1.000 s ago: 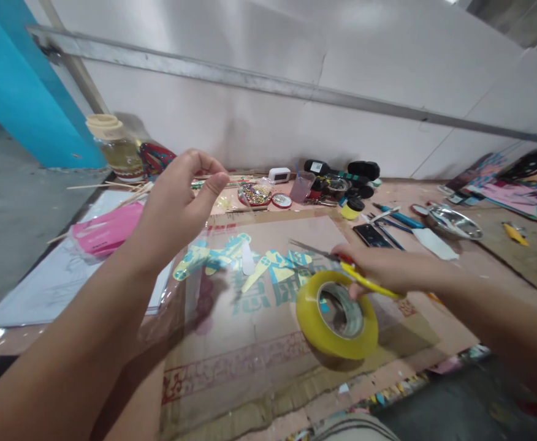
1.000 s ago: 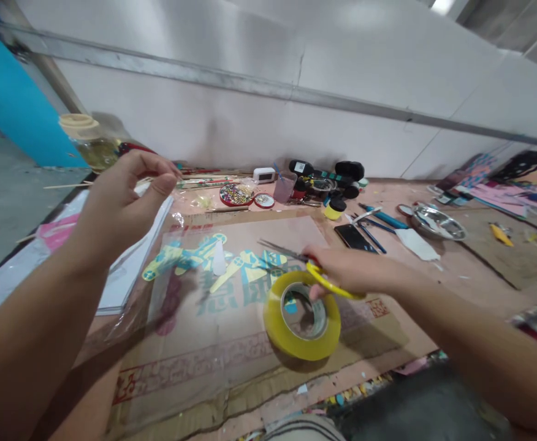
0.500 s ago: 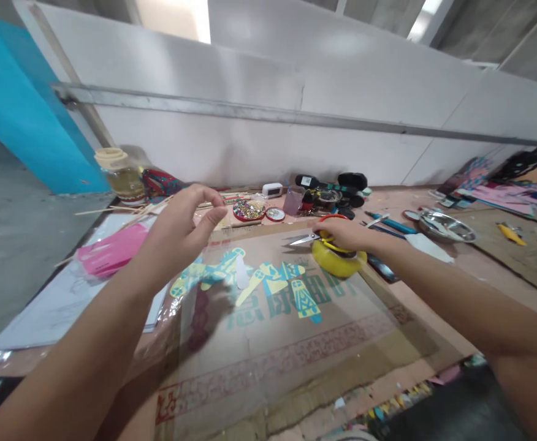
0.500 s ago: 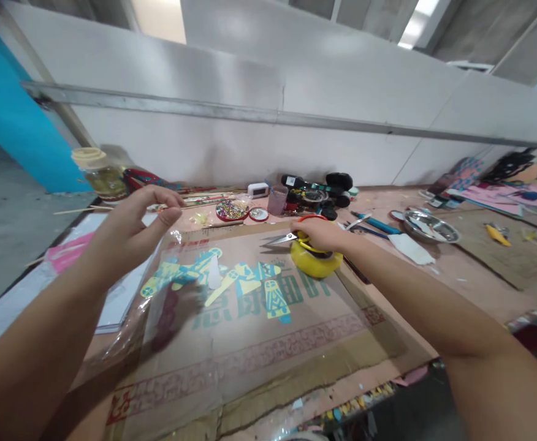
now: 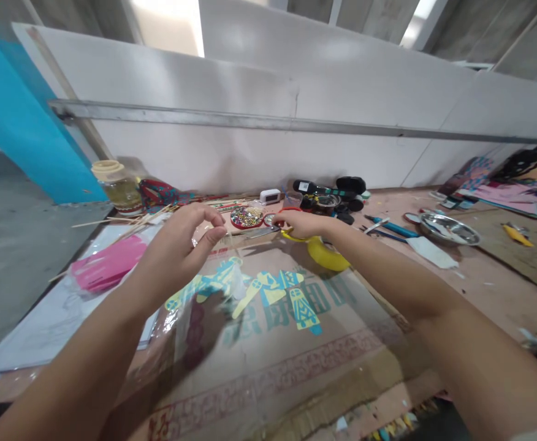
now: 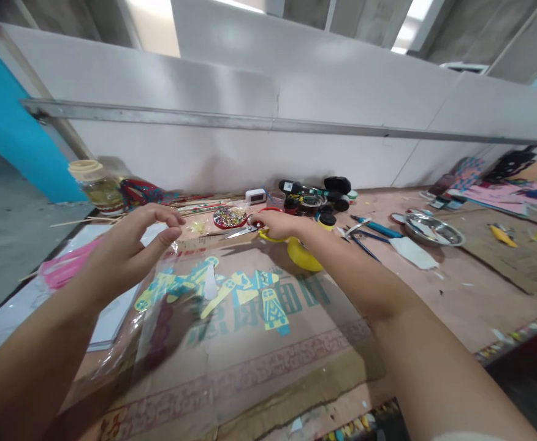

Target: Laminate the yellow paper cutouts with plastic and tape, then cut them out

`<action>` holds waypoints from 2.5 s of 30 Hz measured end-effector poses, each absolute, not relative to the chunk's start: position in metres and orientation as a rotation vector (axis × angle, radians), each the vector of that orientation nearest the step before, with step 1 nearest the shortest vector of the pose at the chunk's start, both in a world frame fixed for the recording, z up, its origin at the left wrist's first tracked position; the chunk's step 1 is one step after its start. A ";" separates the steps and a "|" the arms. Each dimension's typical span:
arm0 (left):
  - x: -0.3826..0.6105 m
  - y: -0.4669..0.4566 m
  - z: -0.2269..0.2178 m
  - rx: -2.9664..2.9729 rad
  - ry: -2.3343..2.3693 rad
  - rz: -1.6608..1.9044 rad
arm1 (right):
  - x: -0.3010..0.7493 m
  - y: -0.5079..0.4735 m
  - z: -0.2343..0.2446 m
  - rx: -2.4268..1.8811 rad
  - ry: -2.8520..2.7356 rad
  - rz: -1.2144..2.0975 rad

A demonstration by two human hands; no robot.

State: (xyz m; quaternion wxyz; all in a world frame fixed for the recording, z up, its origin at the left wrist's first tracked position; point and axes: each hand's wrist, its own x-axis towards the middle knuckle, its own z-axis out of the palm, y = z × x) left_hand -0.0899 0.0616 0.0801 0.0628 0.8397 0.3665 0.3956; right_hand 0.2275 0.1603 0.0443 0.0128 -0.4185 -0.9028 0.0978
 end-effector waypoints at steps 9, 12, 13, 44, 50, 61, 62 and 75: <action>-0.086 0.049 0.088 2.459 1.173 1.006 | 0.201 0.141 0.028 -1.276 -2.634 0.089; -0.085 0.047 0.091 2.396 1.195 0.994 | 0.196 0.098 0.023 -1.210 -2.412 -0.102; -0.085 0.047 0.091 2.381 1.184 0.992 | 0.194 0.082 0.020 -1.140 -2.397 -0.143; -0.109 0.058 0.097 2.181 1.517 0.751 | 0.156 -0.020 0.032 -0.484 -2.233 0.128; -0.106 0.026 0.110 2.430 1.567 1.130 | 0.157 0.023 0.001 -0.782 -2.466 0.117; -0.109 0.017 0.116 2.405 1.259 1.067 | 0.141 0.041 -0.029 -0.743 -2.547 0.129; -0.111 0.016 0.118 2.358 1.185 1.028 | 0.143 0.042 -0.031 -0.732 -2.483 0.150; -0.093 0.045 0.102 1.149 0.262 0.806 | 0.138 0.056 -0.002 -0.621 -2.160 -0.109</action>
